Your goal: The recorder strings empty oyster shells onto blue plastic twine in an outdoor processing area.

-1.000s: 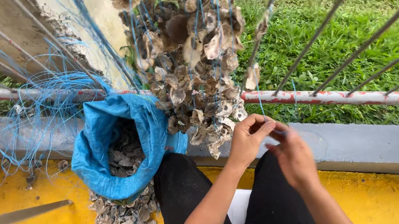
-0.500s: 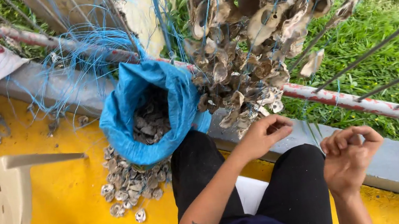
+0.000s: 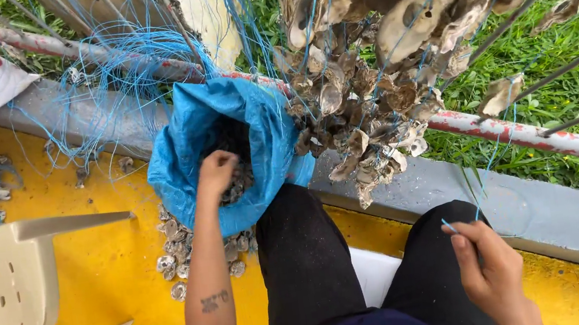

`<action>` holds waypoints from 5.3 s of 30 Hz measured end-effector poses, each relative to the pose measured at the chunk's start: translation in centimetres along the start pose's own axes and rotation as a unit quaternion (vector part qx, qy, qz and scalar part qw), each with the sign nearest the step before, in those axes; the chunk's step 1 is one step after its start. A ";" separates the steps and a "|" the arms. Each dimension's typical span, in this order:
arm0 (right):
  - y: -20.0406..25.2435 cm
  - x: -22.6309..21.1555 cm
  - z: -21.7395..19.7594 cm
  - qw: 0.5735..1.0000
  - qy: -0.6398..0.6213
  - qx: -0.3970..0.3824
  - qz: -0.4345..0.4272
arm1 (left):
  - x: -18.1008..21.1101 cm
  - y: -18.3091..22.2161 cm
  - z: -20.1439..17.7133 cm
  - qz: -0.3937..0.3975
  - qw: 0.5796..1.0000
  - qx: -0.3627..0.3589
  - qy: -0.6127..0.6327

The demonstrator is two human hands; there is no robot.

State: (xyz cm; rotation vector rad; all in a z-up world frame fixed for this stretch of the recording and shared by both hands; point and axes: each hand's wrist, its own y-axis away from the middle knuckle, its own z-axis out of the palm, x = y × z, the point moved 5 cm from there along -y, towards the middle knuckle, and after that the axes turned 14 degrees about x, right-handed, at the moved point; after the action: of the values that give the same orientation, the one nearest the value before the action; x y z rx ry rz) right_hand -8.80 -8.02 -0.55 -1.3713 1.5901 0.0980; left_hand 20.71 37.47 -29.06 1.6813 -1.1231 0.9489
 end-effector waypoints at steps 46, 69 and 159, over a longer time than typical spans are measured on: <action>1.3 0.0 -3.2 0.999 -0.006 0.027 0.018 | 19.3 21.5 11.2 -0.089 0.842 -0.165 0.505; -1.9 -0.5 -1.7 0.998 0.004 0.051 0.024 | 18.5 34.4 24.3 -0.427 0.469 -0.383 0.671; 0.0 5.7 0.6 0.981 -0.109 0.148 -0.063 | 23.9 30.1 25.7 0.350 0.925 -0.064 0.132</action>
State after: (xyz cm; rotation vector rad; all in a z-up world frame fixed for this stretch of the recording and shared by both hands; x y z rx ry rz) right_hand -7.69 -11.62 -4.81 -1.1809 1.2748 -0.0614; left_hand 2.53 0.48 -8.09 0.9971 -1.5903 1.4523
